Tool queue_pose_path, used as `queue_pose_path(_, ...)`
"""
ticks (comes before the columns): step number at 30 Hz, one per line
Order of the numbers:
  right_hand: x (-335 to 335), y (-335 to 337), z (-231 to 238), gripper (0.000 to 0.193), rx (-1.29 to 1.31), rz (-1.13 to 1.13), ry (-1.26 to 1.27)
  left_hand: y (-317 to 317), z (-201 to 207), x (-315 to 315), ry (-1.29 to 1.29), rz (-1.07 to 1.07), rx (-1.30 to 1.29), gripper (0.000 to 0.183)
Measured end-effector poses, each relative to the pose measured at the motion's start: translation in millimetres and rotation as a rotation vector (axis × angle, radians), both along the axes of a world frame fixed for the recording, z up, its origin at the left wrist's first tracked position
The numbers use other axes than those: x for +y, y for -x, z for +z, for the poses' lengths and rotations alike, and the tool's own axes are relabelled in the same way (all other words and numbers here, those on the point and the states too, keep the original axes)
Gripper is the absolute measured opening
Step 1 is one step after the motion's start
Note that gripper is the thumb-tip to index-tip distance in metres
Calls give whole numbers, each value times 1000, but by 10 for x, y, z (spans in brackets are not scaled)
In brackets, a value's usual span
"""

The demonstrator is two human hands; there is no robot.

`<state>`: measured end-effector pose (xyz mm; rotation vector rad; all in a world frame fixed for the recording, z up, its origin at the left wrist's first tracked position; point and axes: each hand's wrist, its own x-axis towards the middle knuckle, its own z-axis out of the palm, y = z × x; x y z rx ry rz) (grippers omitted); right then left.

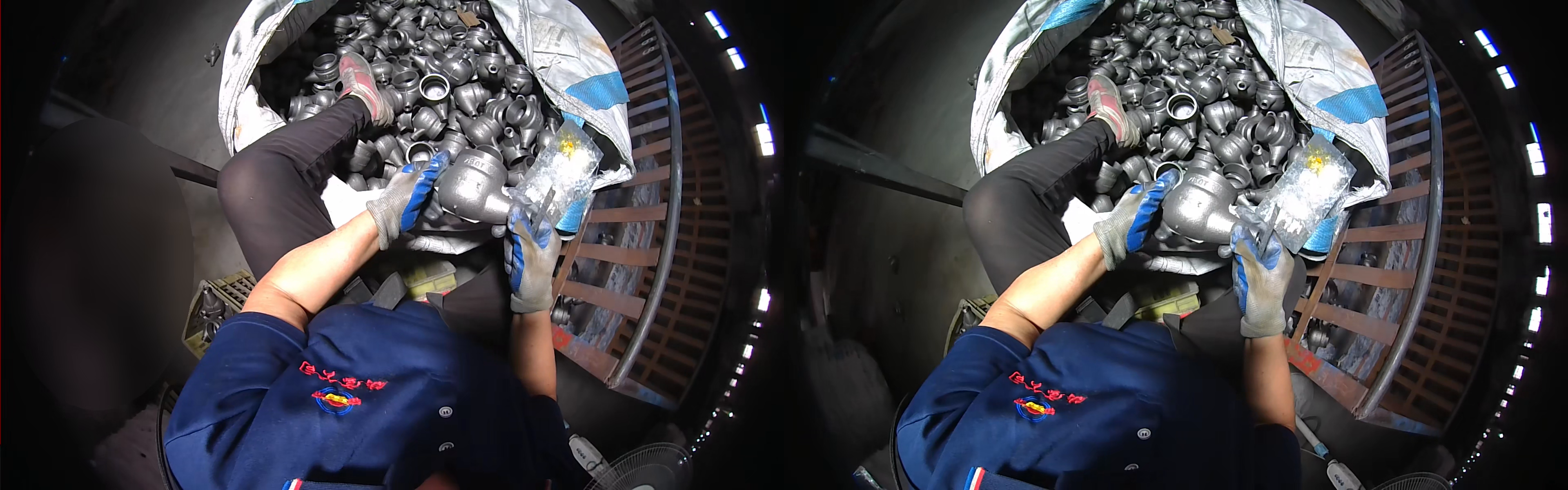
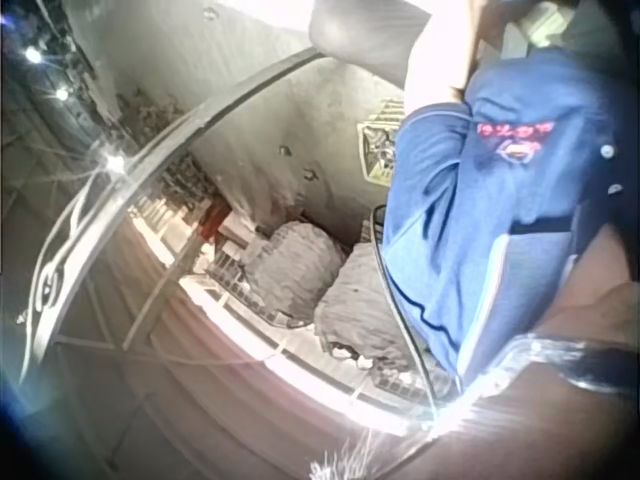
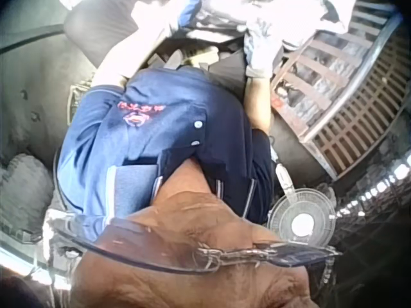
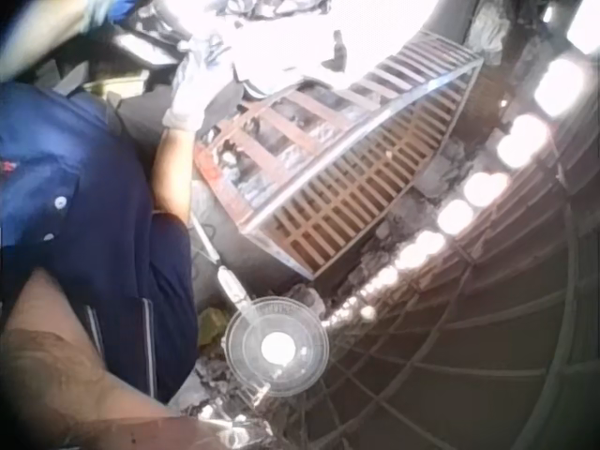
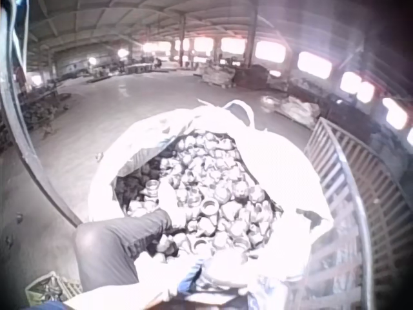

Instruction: Inspecting and cleaning burrs from metal castings using a hand file.

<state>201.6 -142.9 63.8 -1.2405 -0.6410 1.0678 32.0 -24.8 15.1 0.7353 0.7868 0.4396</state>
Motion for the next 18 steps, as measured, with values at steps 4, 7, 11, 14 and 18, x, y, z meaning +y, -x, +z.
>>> queue_pose_path(4,12,-48,-1,27,33,-12,11,-101,-147,-25,22,163,-86,39)
queue_pose_path(7,100,-14,66,18,-178,-19,71,-91,-17,-50,175,132,-53,35)
queue_pose_path(11,36,-110,244,20,-55,-53,136,-91,-15,-155,203,46,-95,36)
queue_pose_path(14,-101,-269,593,21,-311,-133,148,-216,59,-258,164,-101,-159,32)
queue_pose_path(18,-491,-894,1029,35,-580,-343,-171,-146,-427,-104,146,13,-306,30)
